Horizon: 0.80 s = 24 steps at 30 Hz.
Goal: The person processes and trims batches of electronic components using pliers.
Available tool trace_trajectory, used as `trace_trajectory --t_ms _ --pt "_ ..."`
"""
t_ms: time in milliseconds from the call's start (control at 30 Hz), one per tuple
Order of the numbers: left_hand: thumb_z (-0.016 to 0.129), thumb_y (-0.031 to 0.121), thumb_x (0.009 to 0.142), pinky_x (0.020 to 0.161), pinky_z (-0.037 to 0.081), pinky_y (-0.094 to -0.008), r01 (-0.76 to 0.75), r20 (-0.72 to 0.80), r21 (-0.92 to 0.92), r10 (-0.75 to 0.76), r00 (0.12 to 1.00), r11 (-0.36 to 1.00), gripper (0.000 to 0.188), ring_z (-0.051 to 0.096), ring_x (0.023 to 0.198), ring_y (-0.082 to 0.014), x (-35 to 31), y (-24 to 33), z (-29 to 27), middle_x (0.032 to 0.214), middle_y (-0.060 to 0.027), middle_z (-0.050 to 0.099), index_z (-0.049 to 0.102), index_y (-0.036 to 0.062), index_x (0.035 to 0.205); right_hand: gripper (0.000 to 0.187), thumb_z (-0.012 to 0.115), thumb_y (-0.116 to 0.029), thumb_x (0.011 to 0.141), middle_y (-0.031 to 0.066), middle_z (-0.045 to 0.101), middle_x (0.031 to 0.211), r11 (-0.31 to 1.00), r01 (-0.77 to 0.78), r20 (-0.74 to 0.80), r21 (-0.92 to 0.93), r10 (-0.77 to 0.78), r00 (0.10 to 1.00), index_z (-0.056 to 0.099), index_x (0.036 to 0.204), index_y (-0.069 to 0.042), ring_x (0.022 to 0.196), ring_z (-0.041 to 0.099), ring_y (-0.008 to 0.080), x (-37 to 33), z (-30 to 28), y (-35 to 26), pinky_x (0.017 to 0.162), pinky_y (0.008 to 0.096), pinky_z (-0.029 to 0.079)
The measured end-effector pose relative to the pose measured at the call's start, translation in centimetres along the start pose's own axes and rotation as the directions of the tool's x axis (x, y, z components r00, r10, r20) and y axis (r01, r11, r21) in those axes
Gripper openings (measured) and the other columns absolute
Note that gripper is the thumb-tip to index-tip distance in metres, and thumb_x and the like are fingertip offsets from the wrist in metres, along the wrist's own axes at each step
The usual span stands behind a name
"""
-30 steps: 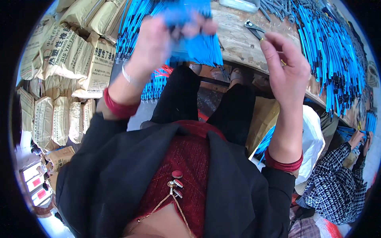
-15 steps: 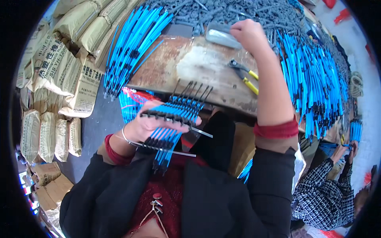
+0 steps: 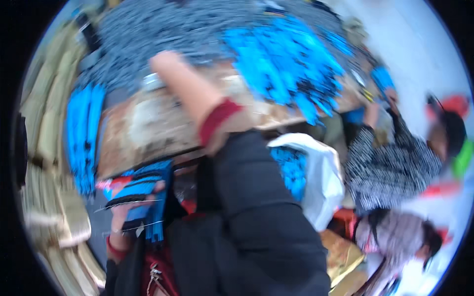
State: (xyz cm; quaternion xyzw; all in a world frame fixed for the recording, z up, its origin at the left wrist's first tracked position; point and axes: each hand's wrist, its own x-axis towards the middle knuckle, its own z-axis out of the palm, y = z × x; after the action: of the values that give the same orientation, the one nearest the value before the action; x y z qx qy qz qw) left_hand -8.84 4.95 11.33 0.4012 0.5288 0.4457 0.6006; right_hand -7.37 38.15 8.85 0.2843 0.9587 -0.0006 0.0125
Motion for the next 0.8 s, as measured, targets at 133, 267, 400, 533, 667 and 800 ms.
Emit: trace_trajectory --t_ms 133,267,400,533,667,800 --pt "0.053 0.027 0.084 0.072 0.05 -0.0316 -0.239 -0.025 -0.168 0.238 0.971 0.956 0.047 0.061 0.092 -0.0263 -0.7 -2.7 0.5 0.107 -0.025 0.059 0.053 -0.0124 0.11 0.017 0.055 -0.008 0.074 0.0161 0.065 0.092 0.997 -0.007 -0.237 0.082 0.026 0.971 0.068 0.086 -0.006 0.085 0.064 0.0307 -1.6 -0.5 -1.1 0.072 0.0418 0.052" --pt "0.051 0.031 0.085 0.077 0.049 -0.0292 -0.392 0.057 -0.182 0.408 0.911 0.902 0.046 0.06 0.096 -0.0247 0.1 -1.9 1.8 0.103 -0.0206 0.062 0.059 -0.0088 0.105 0.011 0.052 -0.008 0.077 0.0167 0.061 0.076 0.941 0.275 -0.551 0.2 -0.124 0.825 0.063 0.08 -0.005 0.073 0.06 0.0353 -7.9 -0.1 1.0 0.062 0.0418 0.049" --pt "0.055 0.021 0.084 0.08 0.05 -0.0327 -0.647 0.273 0.478 0.599 0.752 0.594 0.031 0.063 0.092 -0.0255 1.2 -2.4 0.6 0.099 -0.0167 0.065 0.063 -0.0056 0.098 0.016 0.06 -0.008 0.078 0.0174 0.062 0.081 0.863 0.288 -0.397 0.415 -0.114 0.911 0.066 0.093 -0.005 0.072 0.06 0.0335 -17.3 1.5 -0.4 0.064 0.0367 0.047" --pt "0.062 0.012 0.077 0.08 0.051 -0.0362 -0.685 0.32 0.544 0.635 0.703 0.485 0.025 0.065 0.087 -0.0276 1.2 -3.2 0.7 0.096 -0.0147 0.066 0.064 -0.0033 0.096 0.015 0.062 -0.007 0.077 0.0152 0.058 0.071 0.881 0.23 -0.284 0.414 -0.115 0.952 0.066 0.092 -0.004 0.064 0.057 0.0323 -22.1 2.7 -1.3 0.06 0.0374 0.045" --pt "0.063 0.01 0.075 0.08 0.051 -0.0372 -0.696 0.337 0.539 0.636 0.694 0.474 0.024 0.065 0.086 -0.0283 1.6 -3.2 0.1 0.095 -0.0142 0.066 0.065 -0.0018 0.096 0.015 0.062 -0.005 0.077 0.0139 0.056 0.068 0.912 0.176 -0.256 0.37 -0.082 0.963 0.065 0.092 -0.003 0.06 0.055 0.0306 -22.6 3.5 -1.3 0.057 0.0363 0.043" --pt "0.062 0.012 0.076 0.08 0.051 -0.0373 -0.705 0.358 0.511 0.623 0.695 0.493 0.023 0.065 0.086 -0.0285 1.6 -3.8 -0.1 0.095 -0.0144 0.066 0.065 -0.0009 0.095 0.012 0.061 -0.004 0.077 0.0109 0.056 0.069 0.853 0.14 -0.281 0.502 0.008 0.96 0.062 0.089 -0.001 0.059 0.053 0.0255 -22.4 2.9 -1.7 0.055 0.0325 0.042"
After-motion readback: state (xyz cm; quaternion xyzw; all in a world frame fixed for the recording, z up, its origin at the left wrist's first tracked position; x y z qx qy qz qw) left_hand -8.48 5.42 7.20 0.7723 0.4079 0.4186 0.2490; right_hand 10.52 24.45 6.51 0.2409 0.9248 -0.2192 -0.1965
